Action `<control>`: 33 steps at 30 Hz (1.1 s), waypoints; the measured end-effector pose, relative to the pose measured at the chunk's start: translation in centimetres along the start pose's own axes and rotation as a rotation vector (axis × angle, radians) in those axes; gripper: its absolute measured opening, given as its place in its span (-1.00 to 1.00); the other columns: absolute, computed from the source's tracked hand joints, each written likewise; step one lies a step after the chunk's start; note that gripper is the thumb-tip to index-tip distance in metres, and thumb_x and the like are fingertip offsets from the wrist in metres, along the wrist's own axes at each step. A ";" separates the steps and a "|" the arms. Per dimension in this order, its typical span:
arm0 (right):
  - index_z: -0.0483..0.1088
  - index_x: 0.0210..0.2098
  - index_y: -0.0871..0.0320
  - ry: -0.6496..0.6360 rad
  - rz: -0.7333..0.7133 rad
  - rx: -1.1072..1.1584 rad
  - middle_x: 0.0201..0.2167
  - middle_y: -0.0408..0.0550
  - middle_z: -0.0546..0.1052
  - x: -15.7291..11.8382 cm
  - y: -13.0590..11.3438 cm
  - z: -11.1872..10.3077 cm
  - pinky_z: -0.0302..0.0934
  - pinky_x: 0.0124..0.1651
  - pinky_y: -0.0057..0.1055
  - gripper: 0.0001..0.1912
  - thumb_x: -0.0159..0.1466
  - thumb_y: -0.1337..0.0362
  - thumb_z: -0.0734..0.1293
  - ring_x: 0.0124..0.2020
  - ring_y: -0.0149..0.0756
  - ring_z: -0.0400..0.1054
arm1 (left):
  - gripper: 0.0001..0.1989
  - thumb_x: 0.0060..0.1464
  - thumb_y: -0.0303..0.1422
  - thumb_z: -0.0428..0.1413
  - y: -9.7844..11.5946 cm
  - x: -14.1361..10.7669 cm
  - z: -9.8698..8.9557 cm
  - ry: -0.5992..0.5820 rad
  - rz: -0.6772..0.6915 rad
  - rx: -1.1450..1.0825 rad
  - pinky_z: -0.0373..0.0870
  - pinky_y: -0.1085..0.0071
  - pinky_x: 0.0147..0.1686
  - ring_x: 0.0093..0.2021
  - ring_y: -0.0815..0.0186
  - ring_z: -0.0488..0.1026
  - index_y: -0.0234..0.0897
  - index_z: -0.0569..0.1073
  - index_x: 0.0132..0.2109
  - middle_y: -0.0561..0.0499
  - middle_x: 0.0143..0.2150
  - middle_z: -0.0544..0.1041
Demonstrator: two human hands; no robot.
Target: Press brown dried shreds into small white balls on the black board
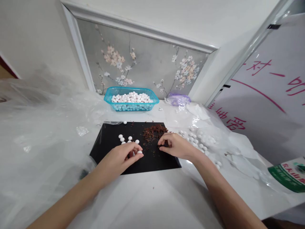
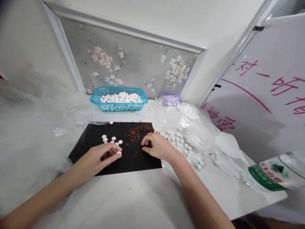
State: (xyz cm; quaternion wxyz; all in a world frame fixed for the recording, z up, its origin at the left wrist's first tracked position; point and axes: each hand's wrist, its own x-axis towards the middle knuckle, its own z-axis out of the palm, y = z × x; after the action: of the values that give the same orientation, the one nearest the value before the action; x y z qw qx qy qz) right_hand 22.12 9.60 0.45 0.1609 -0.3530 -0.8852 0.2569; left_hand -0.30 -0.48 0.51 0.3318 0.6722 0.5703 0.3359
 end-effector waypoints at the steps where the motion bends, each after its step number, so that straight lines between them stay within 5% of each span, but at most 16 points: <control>1: 0.46 -0.44 0.15 0.003 -0.009 -0.007 -0.44 -0.11 0.44 0.1 0.0 0.1 0.12 -0.48 -0.51 -0.90 0.07 0.43 0.31 -0.56 -0.50 0.19 | -0.78 0.05 -0.15 0.04 0.0 0.0 0.0 -0.030 0.021 0.075 0.17 0.46 -0.41 -0.41 0.33 0.32 -0.16 0.46 -0.28 0.06 -0.38 0.47; 4: 0.44 -0.46 0.15 0.026 -0.031 -0.015 -0.44 -0.12 0.44 0.1 -0.2 0.3 0.11 -0.48 -0.52 -0.89 0.10 0.42 0.28 -0.57 -0.50 0.19 | -0.79 0.09 -0.16 -0.01 0.3 -0.1 -0.1 -0.087 0.073 0.214 0.13 0.48 -0.41 -0.43 0.35 0.31 -0.15 0.43 -0.30 0.09 -0.38 0.46; 10: 0.39 -0.39 0.14 0.091 0.067 0.017 -0.75 -0.30 0.20 -0.1 -1.1 0.3 -0.03 -0.57 -0.54 -0.91 0.11 0.38 0.26 -0.70 -0.52 0.06 | -0.78 0.13 -0.17 -0.06 0.4 -0.1 0.0 -0.138 0.095 0.282 0.11 0.49 -0.42 -0.45 0.38 0.29 -0.17 0.38 -0.29 0.10 -0.40 0.39; 23: 0.39 -0.44 0.17 0.156 0.054 0.122 -0.73 -0.31 0.12 0.0 -1.6 0.4 -0.05 -0.57 -0.55 -0.96 0.06 0.37 0.30 -0.67 -0.54 -0.01 | -0.62 0.10 -0.13 -0.02 -0.3 -0.1 0.6 -0.100 0.006 0.085 0.22 0.48 -0.41 -0.40 0.37 0.33 -0.13 0.37 0.03 0.07 -0.33 0.46; 30: 0.38 -0.44 0.18 0.184 0.062 0.133 -0.72 -0.30 0.14 0.0 -1.6 0.5 -0.04 -0.58 -0.56 -0.97 0.08 0.37 0.31 -0.68 -0.55 0.00 | -0.71 0.19 -0.20 -0.14 -0.3 -0.2 0.5 -0.121 0.206 0.496 0.22 0.46 -0.38 -0.35 0.37 0.40 -0.15 0.43 -0.15 0.07 -0.29 0.49; 33: 0.38 -0.44 0.18 0.202 0.040 0.137 -0.71 -0.30 0.15 0.1 -1.4 0.6 -0.05 -0.58 -0.56 -0.97 0.08 0.38 0.31 -0.68 -0.55 0.00 | -0.72 0.20 -0.22 -0.14 -0.7 -0.3 0.8 -0.079 0.243 0.603 0.23 0.45 -0.37 -0.32 0.35 0.42 -0.14 0.40 -0.08 0.06 -0.24 0.48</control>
State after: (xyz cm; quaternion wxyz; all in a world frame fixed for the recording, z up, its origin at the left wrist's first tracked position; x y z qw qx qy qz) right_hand 21.03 8.58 0.74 0.2678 -0.3827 -0.8377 0.2828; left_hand -0.07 -0.69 -0.50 0.0974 0.8159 0.5462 0.1627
